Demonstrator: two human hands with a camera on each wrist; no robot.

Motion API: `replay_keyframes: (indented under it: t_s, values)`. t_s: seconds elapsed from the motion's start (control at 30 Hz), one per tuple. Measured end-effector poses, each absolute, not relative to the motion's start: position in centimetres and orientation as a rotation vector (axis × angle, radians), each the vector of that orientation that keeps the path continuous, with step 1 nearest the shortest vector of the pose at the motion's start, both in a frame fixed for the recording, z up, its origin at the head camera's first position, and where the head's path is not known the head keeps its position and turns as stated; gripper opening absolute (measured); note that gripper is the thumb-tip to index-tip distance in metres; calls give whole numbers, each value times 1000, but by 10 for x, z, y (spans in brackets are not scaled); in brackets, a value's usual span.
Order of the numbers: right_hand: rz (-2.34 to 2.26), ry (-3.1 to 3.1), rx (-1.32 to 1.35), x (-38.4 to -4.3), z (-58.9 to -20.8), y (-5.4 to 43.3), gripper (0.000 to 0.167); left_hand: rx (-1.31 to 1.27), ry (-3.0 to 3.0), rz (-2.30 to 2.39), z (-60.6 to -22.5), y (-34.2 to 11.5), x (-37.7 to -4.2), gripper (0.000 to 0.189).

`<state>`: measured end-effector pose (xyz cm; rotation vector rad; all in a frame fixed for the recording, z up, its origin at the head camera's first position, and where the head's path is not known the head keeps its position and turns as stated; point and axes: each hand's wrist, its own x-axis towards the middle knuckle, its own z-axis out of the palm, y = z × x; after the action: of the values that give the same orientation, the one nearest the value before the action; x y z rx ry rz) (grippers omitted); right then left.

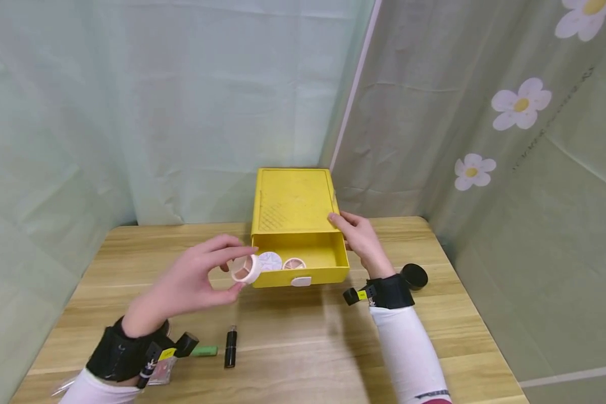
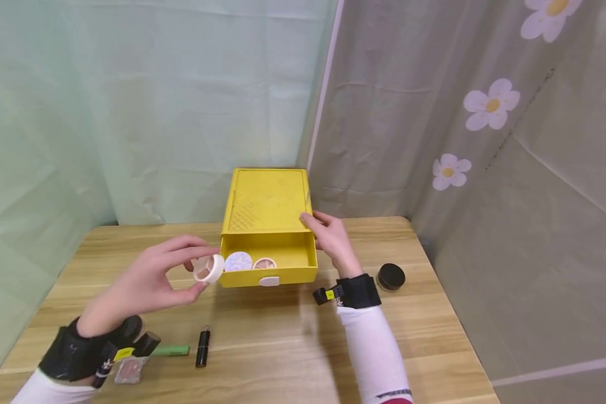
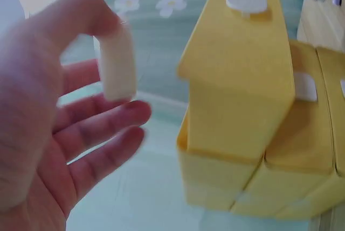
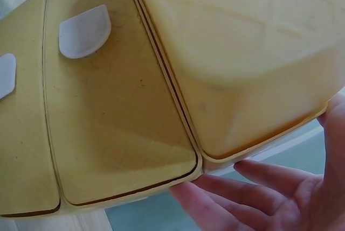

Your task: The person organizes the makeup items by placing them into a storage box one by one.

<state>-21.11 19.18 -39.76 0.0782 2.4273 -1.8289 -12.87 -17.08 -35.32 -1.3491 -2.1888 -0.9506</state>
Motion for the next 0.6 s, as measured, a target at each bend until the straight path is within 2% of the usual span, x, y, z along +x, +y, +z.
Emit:
replay_keyframes:
  t_s: [0.17,0.6]
  values:
    - [-1851,2419,88,-211,-399,191,83,-1335,-2182,-921,-349,-146,-140,64]
    - [-1870,2410,113,-214,-399,191,83,-1383,-2261,-841,-331,-100,-160,48]
